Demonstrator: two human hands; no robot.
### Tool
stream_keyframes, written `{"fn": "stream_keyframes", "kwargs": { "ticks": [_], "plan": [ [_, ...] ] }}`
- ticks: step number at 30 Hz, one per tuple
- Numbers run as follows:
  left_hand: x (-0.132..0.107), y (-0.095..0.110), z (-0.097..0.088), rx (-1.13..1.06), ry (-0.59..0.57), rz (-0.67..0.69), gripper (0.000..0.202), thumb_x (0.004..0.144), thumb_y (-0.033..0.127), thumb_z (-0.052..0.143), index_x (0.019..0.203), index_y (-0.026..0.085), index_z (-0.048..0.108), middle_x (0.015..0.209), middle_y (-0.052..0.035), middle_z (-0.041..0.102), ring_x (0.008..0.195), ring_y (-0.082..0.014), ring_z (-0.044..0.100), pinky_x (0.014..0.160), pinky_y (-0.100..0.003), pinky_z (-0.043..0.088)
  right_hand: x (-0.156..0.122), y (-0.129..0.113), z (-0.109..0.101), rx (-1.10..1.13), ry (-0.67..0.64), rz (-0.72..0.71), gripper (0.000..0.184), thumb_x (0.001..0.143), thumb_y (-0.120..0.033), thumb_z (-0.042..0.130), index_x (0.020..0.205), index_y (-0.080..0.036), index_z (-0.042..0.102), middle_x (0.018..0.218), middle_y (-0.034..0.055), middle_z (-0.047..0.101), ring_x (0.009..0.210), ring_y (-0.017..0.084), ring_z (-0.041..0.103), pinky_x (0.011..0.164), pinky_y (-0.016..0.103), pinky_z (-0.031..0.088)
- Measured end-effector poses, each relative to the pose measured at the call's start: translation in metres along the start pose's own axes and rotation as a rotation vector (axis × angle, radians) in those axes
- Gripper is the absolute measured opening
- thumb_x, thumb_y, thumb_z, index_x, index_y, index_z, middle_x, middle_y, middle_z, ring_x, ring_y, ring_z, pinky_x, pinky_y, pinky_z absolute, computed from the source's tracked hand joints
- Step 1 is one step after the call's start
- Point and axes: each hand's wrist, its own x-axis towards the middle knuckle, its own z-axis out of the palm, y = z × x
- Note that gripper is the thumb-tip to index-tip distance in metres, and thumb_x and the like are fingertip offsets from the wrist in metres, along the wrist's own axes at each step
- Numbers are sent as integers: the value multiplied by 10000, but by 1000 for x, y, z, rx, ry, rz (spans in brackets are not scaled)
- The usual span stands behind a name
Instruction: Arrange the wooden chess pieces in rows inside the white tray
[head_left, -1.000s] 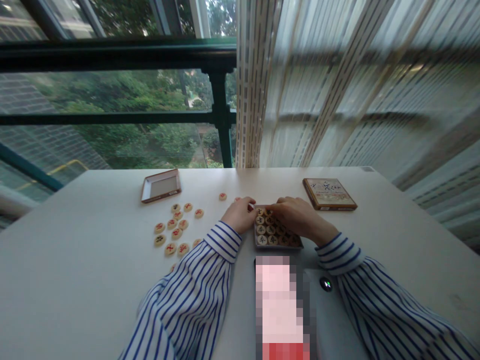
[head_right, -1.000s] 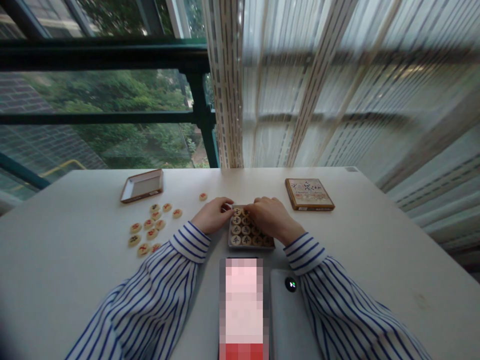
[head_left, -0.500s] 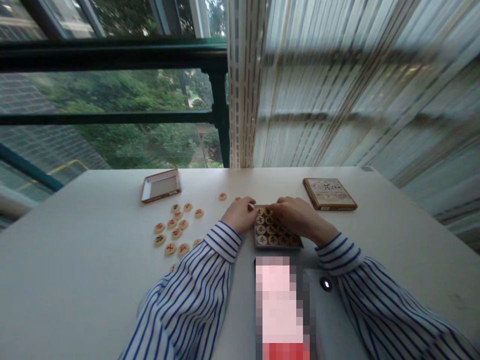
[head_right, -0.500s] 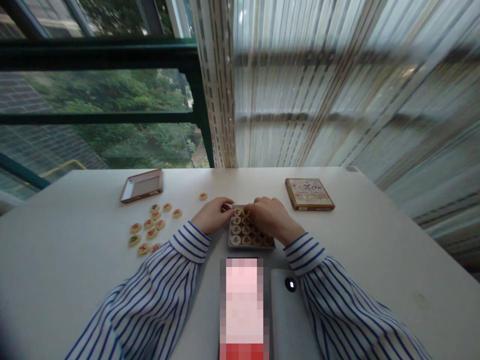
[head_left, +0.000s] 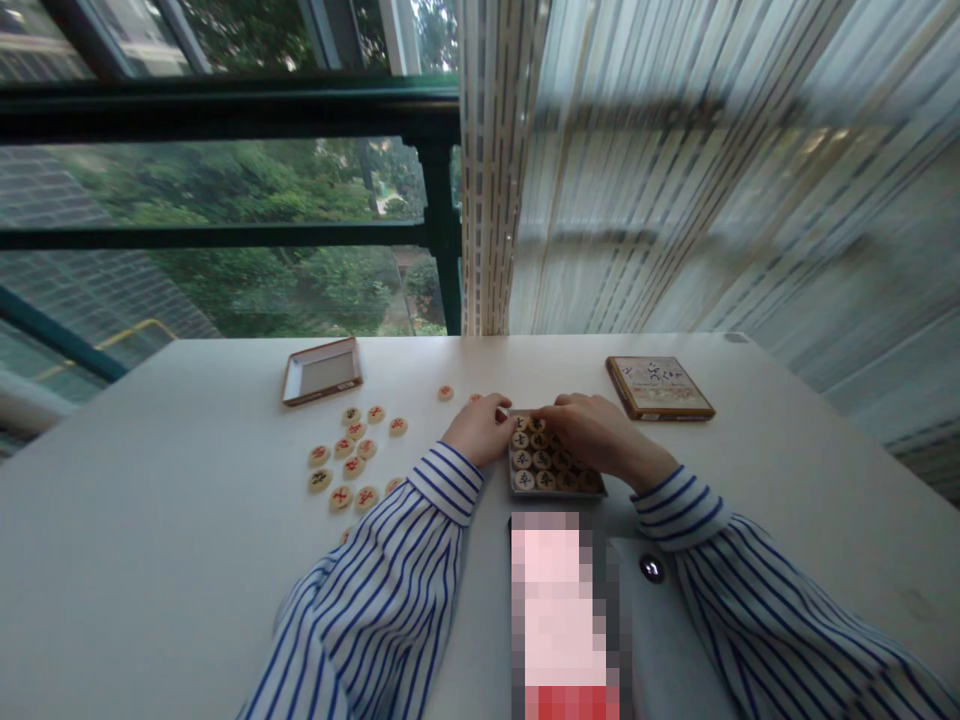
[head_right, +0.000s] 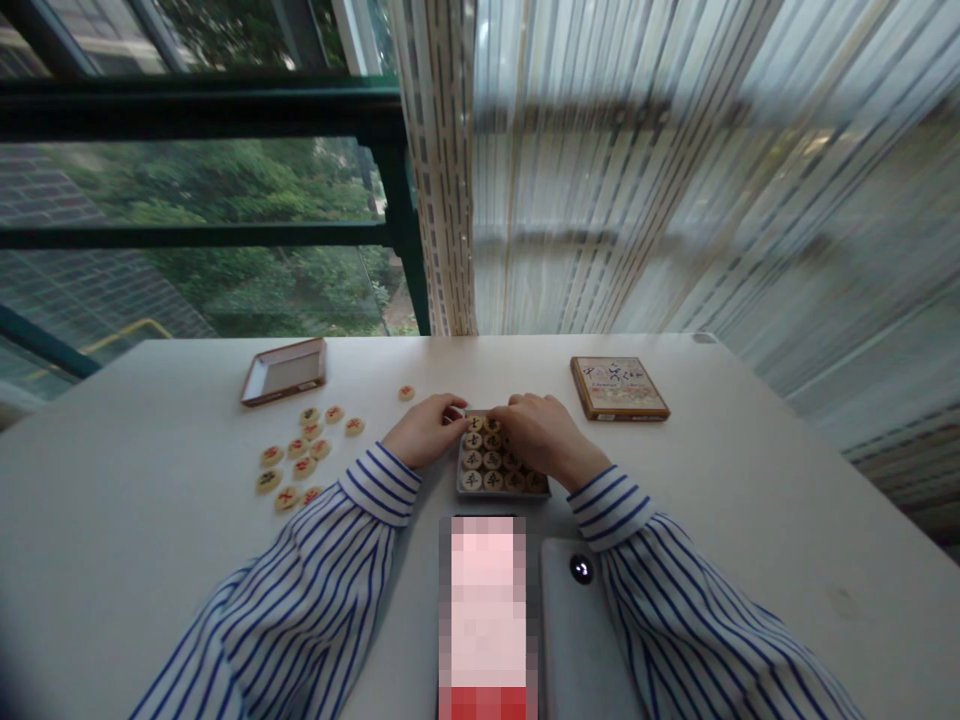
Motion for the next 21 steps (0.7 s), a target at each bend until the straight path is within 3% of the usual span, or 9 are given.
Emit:
{"fn": "stream_keyframes", "kwargs": {
  "ticks": [21],
  "plan": [
    [2,-4,1,-22,30,23,337,737,234,487,1042,127,582,878,-77,657,787,-168,594,723,-263,457,-3,5,-5,0,146,78,306,874,-241,343,1085,-231,565,950,75,644,865,205,587,693,297,392]
  ]
}}
